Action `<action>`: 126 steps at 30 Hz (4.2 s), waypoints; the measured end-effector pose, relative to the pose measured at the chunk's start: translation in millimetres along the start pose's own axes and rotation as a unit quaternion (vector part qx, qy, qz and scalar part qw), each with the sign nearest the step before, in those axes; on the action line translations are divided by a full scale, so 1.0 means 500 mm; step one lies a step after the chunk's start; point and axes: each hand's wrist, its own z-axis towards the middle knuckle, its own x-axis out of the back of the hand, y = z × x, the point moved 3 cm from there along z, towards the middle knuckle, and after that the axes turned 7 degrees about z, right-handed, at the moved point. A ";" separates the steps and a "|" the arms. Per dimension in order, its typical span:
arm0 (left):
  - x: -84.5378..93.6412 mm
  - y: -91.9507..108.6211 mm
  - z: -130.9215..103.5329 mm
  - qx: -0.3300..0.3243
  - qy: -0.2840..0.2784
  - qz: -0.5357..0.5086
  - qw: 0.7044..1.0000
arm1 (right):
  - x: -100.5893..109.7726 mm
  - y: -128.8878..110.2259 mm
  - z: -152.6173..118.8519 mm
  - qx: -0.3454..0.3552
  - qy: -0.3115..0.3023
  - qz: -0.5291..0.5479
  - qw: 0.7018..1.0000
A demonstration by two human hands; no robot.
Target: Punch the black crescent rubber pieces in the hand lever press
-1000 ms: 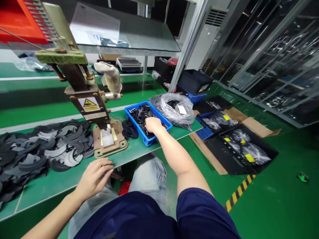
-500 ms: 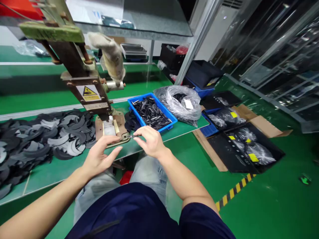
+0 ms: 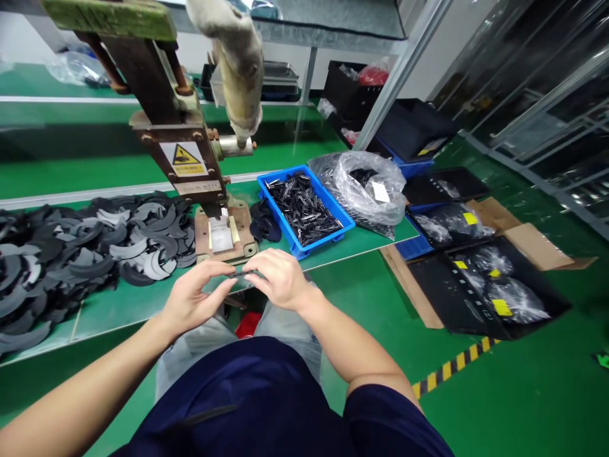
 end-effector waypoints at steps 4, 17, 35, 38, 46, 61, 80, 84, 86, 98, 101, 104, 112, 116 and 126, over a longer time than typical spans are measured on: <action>0.003 -0.010 -0.003 0.094 -0.040 -0.058 0.993 | -0.006 -0.001 0.006 0.011 -0.031 -0.029 0.999; 0.028 -0.137 0.004 0.301 -0.113 -0.374 0.870 | 0.070 -0.019 0.116 0.061 0.002 -0.007 0.998; 0.039 -0.298 0.128 0.047 -0.073 0.182 0.979 | 0.199 -0.077 0.372 0.137 0.244 0.154 0.948; 0.036 -0.296 0.124 0.041 -0.071 0.188 0.979 | 0.174 -0.084 0.324 0.122 0.249 0.199 0.940; 0.022 -0.271 0.109 0.057 -0.042 0.176 0.982 | 0.073 -0.032 0.156 0.164 0.232 0.107 0.953; 0.116 -0.194 -0.084 0.090 -0.076 0.410 0.904 | 0.045 -0.002 0.147 0.165 0.289 0.095 0.938; 0.111 -0.253 -0.072 0.070 -0.113 0.395 0.909 | 0.043 0.003 0.150 0.161 0.303 0.077 0.936; 0.109 -0.263 -0.068 0.060 -0.118 0.378 0.916 | 0.043 0.005 0.150 0.157 0.309 0.069 0.935; 0.110 -0.265 -0.065 0.064 -0.119 0.376 0.917 | 0.042 0.005 0.151 0.155 0.313 0.066 0.935; 0.121 -0.286 -0.065 0.028 -0.037 0.312 0.949 | 0.040 0.001 0.152 0.157 0.331 0.066 0.928; 0.129 -0.287 -0.060 0.094 0.052 0.241 0.965 | 0.039 0.001 0.153 0.157 0.340 0.066 0.925; 0.136 -0.286 -0.049 0.218 0.148 0.136 0.955 | 0.038 0.000 0.154 0.161 0.339 0.072 0.924; 0.079 -0.281 0.044 0.421 0.076 -0.215 0.878 | 0.041 -0.002 0.152 0.156 0.316 0.076 0.933; 0.044 -0.284 0.098 0.454 0.026 -0.264 0.851 | 0.041 -0.001 0.152 0.166 0.312 0.081 0.932; 0.021 -0.302 0.157 0.480 -0.076 -0.184 0.855 | 0.039 0.003 0.149 0.170 0.316 0.085 0.929</action>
